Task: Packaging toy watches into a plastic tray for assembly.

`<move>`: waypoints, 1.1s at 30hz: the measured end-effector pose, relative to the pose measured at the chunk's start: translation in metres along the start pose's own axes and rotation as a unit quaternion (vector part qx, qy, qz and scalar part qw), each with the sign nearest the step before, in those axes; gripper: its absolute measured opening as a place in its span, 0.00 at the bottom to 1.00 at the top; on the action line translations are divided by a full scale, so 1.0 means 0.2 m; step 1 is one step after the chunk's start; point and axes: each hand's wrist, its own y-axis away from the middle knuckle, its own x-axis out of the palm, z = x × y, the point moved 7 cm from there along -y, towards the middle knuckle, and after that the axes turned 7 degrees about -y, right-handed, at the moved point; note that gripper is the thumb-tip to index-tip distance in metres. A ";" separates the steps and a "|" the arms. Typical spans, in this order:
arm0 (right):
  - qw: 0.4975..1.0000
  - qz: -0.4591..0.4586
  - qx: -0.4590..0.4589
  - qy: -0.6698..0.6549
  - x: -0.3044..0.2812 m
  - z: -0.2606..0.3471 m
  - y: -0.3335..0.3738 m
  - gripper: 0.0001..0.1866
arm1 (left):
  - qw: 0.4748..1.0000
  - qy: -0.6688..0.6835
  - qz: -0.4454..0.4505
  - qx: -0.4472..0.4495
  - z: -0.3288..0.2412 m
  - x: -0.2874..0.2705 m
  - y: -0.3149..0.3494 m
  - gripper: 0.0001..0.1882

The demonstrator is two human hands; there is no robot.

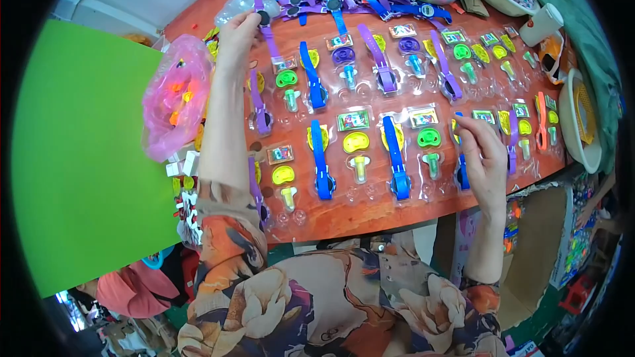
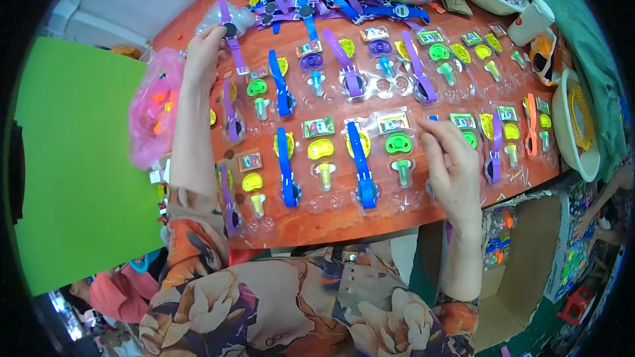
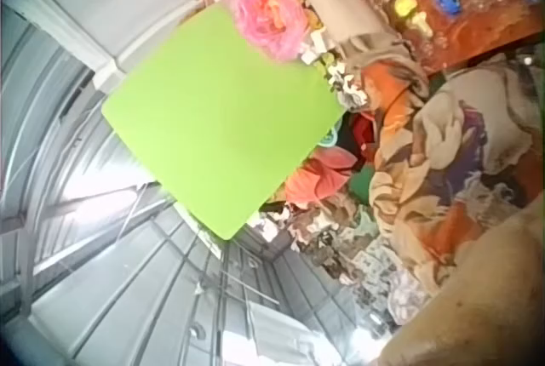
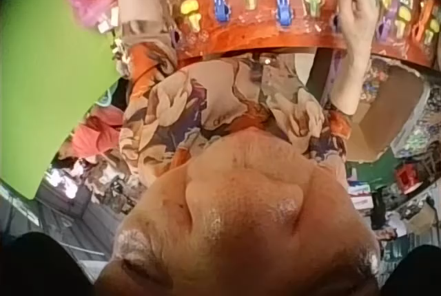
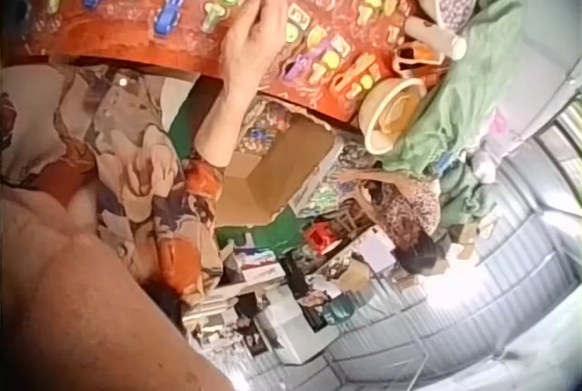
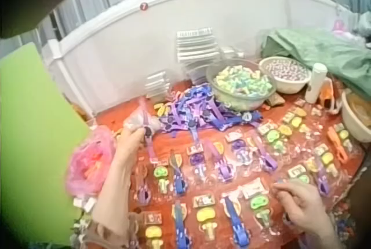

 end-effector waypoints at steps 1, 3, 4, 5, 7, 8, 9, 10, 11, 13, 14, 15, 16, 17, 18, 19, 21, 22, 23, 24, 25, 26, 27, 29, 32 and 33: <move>0.997 0.001 0.029 -0.065 0.05 -0.02 0.00 0.10 | 0.993 0.113 0.034 -0.008 -0.07 0.04 0.09 0.10; 0.975 0.036 0.134 -0.175 0.18 -0.06 -0.02 0.10 | 0.985 0.157 0.062 -0.027 -0.20 0.15 0.32 0.09; 0.970 0.057 0.123 -0.203 0.25 0.01 -0.07 0.13 | 0.976 0.197 0.083 -0.047 -0.26 0.19 0.44 0.09; 0.964 0.076 0.115 -0.227 0.31 0.07 -0.10 0.15 | 0.972 0.184 0.144 -0.038 -0.29 0.25 0.53 0.10; 0.922 0.045 0.143 -0.356 0.40 0.07 -0.14 0.19 | 0.951 0.154 0.267 -0.016 -0.35 0.40 0.77 0.11; 0.877 0.092 0.113 -0.457 0.45 0.08 -0.15 0.22 | 0.936 0.151 0.313 -0.045 -0.37 0.46 0.90 0.13; 0.833 0.116 0.095 -0.533 0.45 0.12 -0.13 0.22 | 0.919 0.163 0.353 -0.072 -0.31 0.51 1.00 0.15; 0.778 0.147 0.074 -0.607 0.46 0.17 -0.10 0.22 | 0.891 0.196 0.398 -0.094 -0.31 0.54 1.10 0.16; 0.813 0.131 0.052 -0.565 0.42 0.17 -0.04 0.19 | 0.870 0.185 0.442 -0.114 -0.29 0.59 1.17 0.15; 0.826 0.185 0.015 -0.533 0.40 0.18 0.05 0.19 | 0.842 0.195 0.484 -0.137 -0.22 0.64 1.24 0.18; 0.832 0.171 0.021 -0.528 0.39 0.16 0.08 0.17 | 0.864 0.173 0.460 -0.107 -0.25 0.64 1.22 0.17; 0.837 0.160 -0.010 -0.523 0.36 0.18 0.09 0.16 | 0.885 0.152 0.434 -0.077 -0.28 0.64 1.22 0.17; 0.839 0.151 -0.041 -0.521 0.33 0.25 0.10 0.15 | 0.960 0.016 0.270 0.073 -0.35 0.58 1.19 0.11; 0.836 0.122 -0.073 -0.529 0.30 0.27 0.10 0.10 | 0.966 -0.097 0.126 0.204 -0.43 0.48 1.19 0.09; 0.835 0.102 -0.098 -0.532 0.27 0.29 0.11 0.10 | 0.924 -0.204 -0.026 0.323 -0.52 0.39 1.24 0.10; 0.832 0.082 -0.121 -0.536 0.23 0.31 0.13 0.09 | 0.951 -0.170 -0.051 0.252 -0.50 0.36 1.29 0.19; 0.848 0.063 -0.152 -0.504 0.19 0.32 0.16 0.08 | 0.979 -0.011 0.201 -0.006 -0.39 0.49 1.41 0.24; 0.855 0.074 -0.174 -0.482 0.19 0.37 0.18 0.08 | 0.958 0.050 0.280 -0.041 -0.32 0.57 1.49 0.27; 0.863 0.079 -0.190 -0.461 0.19 0.39 0.19 0.09 | 0.922 0.184 0.310 -0.140 -0.24 0.66 1.52 0.25; 0.874 0.088 -0.180 -0.443 0.22 0.40 0.21 0.09 | 0.859 0.314 0.328 -0.236 -0.18 0.74 1.57 0.24; 0.886 0.105 -0.170 -0.418 0.25 0.44 0.23 0.10 | 0.799 0.456 0.335 -0.201 -0.24 0.76 1.54 0.20; 0.898 0.121 -0.157 -0.394 0.27 0.46 0.26 0.10 | 0.832 0.440 0.280 -0.191 -0.22 0.75 1.50 0.18; 0.917 0.122 -0.142 -0.352 0.31 0.42 0.30 0.11 | 0.860 0.421 0.224 -0.183 -0.21 0.73 1.47 0.17; 0.951 0.112 -0.012 -0.288 0.35 0.33 0.36 0.10 | 0.907 0.368 0.149 -0.141 -0.22 0.68 1.42 0.15; 0.902 0.015 0.231 -0.363 0.40 0.20 0.39 0.09 | 0.949 0.256 0.168 -0.072 -0.22 0.65 1.40 0.11; 0.908 0.050 0.228 -0.348 0.40 0.18 0.39 0.09 | 0.952 0.238 0.181 -0.059 -0.23 0.66 1.42 0.10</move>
